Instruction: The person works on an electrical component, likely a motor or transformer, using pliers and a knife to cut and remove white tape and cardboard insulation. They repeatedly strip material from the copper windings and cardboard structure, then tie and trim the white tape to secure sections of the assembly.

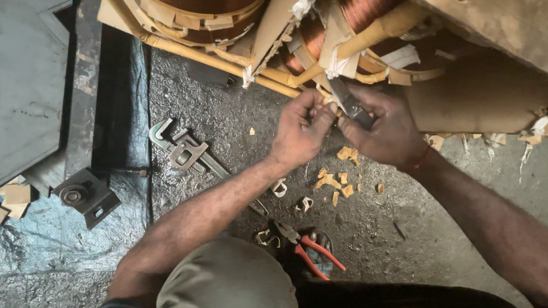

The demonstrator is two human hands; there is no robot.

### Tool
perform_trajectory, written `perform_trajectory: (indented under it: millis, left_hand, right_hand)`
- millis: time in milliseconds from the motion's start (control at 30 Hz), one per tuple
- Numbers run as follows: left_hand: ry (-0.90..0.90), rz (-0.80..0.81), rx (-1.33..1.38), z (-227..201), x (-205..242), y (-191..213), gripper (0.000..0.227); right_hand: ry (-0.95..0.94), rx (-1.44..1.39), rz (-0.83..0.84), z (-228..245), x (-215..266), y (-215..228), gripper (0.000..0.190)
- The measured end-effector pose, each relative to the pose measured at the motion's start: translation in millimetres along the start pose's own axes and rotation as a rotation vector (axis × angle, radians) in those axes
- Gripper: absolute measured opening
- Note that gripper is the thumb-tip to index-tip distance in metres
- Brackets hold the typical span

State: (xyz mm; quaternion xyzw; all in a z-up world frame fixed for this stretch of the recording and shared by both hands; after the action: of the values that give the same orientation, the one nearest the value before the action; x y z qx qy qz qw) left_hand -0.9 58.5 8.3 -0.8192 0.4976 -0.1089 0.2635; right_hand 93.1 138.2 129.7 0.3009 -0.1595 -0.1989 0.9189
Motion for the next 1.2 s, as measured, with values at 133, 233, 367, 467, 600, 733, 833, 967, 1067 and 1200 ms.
perform_trajectory:
  millis: [133,233,367,467,600,733,833,967,1067,1200]
  left_hand:
    - [-0.255,0.023,-0.252,1,-7,5,0.019]
    - [-0.378,0.036,-0.276,2,-9,8,0.023]
    - [-0.282,0.018,-0.195,7,-9,8,0.027]
    - [-0.146,-0.02,-0.038,9,-10,8,0.021]
    - [-0.316,-0.014,-0.253,-1,-10,6,0.025]
    - [-0.407,0.029,-0.322,-6,-11,7,0.027]
    - [-0.311,0.055,-0.293,-5,-11,7,0.025]
    - [-0.294,0.089,-0.216,-11,-1,0,0.006]
    - [-0.256,0.034,-0.275,-14,8,-3,0.011]
    - [-0.279,0.049,-0.263,-16,8,-4,0.009]
  right_hand:
    - [-0.053,0.117,0.028,-4,-10,1,0.042]
    - [0.024,0.12,-0.037,1,-12,1,0.037]
    - [-0.004,0.335,-0.139,2,-10,3,0.03]
    - [0.069,0.324,-0.161,5,-13,4,0.034]
    - [0.088,0.245,-0.121,0,-15,1,0.03]
    - [0.098,0.222,-0.104,-4,-10,1,0.028]
    - [-0.04,0.236,-0.049,-11,-8,1,0.024]
    - [0.122,0.034,-0.041,2,-7,3,0.02]
    - [0.002,0.169,-0.033,2,-5,4,0.018]
    - [-0.135,0.235,-0.094,4,-5,6,0.011]
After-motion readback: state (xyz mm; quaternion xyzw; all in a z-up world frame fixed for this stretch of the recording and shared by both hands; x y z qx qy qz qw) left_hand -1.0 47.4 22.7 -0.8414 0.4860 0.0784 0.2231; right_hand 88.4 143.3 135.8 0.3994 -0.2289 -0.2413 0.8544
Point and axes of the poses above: each hand's wrist, its own x-axis away from the middle knuckle, its own y-axis out of the back of the hand, z = x × y, the point moved 5 cm from there along -x, towards the middle knuckle, and after that the axes turned 12 degrees about x, right-handed, at the moved point
